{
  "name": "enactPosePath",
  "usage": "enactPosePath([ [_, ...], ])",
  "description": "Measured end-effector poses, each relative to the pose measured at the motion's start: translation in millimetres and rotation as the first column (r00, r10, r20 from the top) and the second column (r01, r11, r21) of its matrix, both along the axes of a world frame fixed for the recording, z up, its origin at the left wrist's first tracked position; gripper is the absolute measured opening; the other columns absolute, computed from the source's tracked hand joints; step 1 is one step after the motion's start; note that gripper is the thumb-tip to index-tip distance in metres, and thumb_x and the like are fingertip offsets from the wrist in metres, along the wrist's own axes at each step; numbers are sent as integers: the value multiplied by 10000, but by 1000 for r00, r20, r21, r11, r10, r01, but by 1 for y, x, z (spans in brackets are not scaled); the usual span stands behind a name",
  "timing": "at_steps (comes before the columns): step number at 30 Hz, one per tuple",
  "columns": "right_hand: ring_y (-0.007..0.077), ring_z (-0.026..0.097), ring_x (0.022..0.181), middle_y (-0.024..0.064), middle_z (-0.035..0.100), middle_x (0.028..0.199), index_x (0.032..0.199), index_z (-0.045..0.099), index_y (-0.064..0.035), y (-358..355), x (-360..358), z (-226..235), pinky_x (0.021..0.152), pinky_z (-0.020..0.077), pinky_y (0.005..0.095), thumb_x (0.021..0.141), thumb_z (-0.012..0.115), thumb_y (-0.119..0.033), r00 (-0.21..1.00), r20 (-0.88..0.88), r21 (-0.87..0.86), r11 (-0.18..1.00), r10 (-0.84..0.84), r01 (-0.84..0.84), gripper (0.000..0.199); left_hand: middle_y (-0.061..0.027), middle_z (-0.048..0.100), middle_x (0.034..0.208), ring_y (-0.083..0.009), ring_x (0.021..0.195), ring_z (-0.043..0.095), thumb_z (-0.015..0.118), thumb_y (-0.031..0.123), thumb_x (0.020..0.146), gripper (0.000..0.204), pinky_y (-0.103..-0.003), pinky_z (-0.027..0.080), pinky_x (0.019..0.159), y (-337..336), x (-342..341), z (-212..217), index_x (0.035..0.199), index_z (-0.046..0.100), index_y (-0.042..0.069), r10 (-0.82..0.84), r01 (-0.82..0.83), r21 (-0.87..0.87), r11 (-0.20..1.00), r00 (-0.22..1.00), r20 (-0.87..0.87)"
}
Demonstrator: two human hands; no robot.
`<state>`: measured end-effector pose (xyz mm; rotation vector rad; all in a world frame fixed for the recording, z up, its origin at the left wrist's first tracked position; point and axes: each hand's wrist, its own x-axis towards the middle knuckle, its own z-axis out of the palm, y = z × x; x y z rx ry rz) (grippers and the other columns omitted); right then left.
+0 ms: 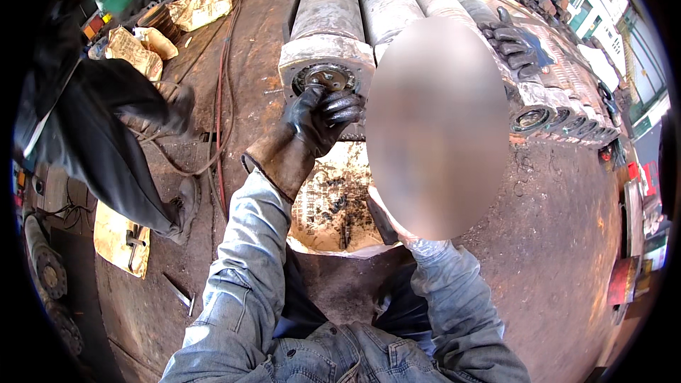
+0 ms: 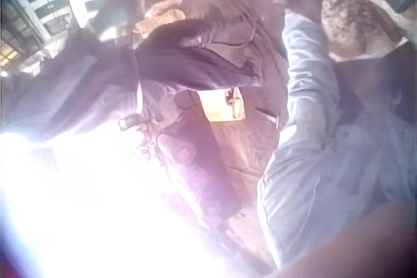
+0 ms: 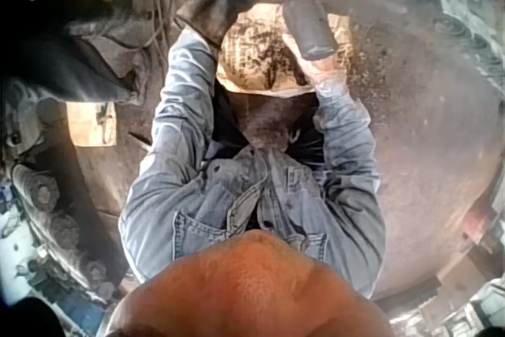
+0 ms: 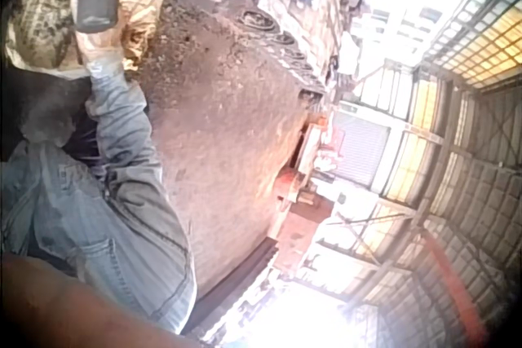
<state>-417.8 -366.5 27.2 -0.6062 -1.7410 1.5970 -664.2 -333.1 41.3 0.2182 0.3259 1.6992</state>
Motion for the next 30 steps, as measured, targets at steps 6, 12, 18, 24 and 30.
enactPosePath([
  [6,238,619,1122,126,628,1242,1347,519,-61,-5,-2,12,951,508,374,836,774,-177,944,187,460,873,-273,161,583,-96,515,757,-234,688,529,553,265,971,255,-378,555,716,0,4,6,886,519,27,92,-99,-117,988,993,-69],
  [12,226,671,988,108,680,1128,1249,600,-45,-17,-6,44,887,529,364,826,782,-173,910,211,560,807,-357,187,478,-180,637,922,-314,835,645,583,246,963,286,-451,592,800,-12,0,2,1065,572,-21,140,-154,-52,987,968,-206],
  [18,199,659,1003,94,684,1114,1257,592,-45,-7,-7,23,878,526,353,848,763,-165,940,220,414,897,-262,153,459,-201,672,1031,-331,900,677,603,198,948,311,-464,597,805,-15,-2,-9,1153,573,-34,89,-110,-56,992,952,-294],
  [24,194,667,947,89,697,1065,1195,627,-42,-12,-22,26,838,536,351,849,766,-180,951,176,396,902,-255,168,398,-115,690,827,-205,710,652,721,160,842,227,-326,539,654,-25,-36,-51,963,677,-27,-137,-210,-252,945,446,-884],
  [30,215,638,1043,114,655,1164,1258,547,-7,1,-36,11,904,531,367,853,742,-143,969,190,236,965,-160,113,469,-77,667,798,-150,698,593,733,260,879,319,-295,456,651,-40,-24,-38,912,677,-52,-383,-194,-444,875,283,-879],
])
